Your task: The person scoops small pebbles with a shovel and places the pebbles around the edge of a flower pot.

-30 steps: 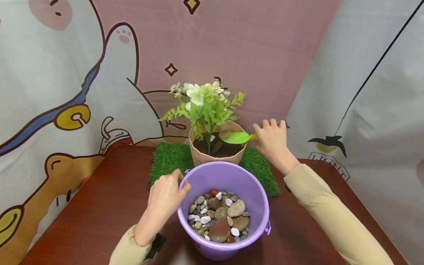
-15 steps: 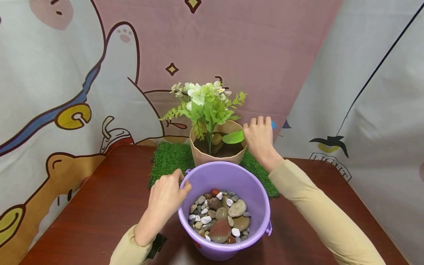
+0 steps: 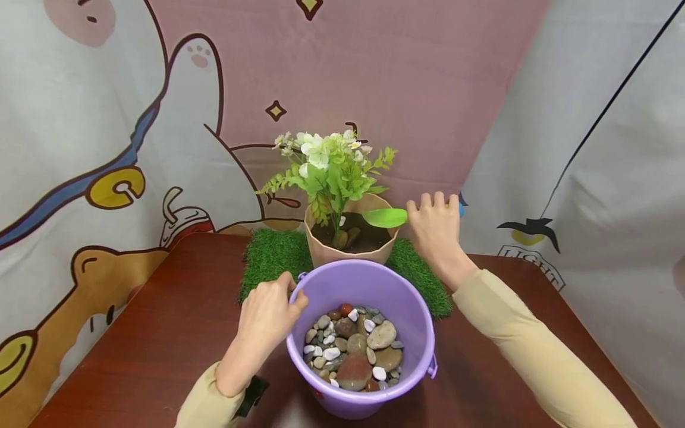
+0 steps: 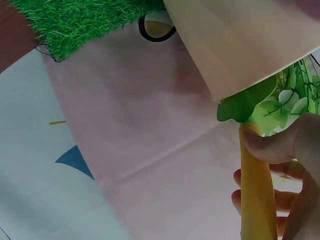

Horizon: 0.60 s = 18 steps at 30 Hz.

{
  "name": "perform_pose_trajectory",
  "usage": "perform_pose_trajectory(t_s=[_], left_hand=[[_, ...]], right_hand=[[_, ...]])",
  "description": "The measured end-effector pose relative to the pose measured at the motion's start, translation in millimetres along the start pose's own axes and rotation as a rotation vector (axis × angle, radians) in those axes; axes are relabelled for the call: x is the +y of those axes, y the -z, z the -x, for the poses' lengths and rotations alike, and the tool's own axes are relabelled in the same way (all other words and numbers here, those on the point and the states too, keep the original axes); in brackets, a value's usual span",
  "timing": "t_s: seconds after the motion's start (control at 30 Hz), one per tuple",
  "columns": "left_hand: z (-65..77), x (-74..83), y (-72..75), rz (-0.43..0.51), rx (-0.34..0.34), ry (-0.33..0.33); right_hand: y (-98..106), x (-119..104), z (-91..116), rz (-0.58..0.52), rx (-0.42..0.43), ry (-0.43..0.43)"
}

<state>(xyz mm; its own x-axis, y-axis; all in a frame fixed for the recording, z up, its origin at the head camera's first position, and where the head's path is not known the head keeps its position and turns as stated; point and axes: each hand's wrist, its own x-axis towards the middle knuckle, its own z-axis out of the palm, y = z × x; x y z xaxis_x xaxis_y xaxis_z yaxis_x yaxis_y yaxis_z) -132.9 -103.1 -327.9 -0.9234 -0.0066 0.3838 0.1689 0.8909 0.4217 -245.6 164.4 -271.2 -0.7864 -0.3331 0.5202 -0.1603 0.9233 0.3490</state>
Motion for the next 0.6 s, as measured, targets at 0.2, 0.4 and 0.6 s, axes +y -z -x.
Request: perform_pose_trajectory(t_s=[0.2,0.4,0.6], left_hand=[[-0.8,-0.4,0.5,0.000,-0.006,0.007],[-0.5,0.2,0.9,0.003,-0.016,0.007],[-0.5,0.3,0.4,0.001,-0.011,0.003]], right_hand=[[3,9,17,-0.041,0.182,0.028],[12,11,33,-0.067,0.298,0.067],[25,10,48,-0.080,0.445,0.185]])
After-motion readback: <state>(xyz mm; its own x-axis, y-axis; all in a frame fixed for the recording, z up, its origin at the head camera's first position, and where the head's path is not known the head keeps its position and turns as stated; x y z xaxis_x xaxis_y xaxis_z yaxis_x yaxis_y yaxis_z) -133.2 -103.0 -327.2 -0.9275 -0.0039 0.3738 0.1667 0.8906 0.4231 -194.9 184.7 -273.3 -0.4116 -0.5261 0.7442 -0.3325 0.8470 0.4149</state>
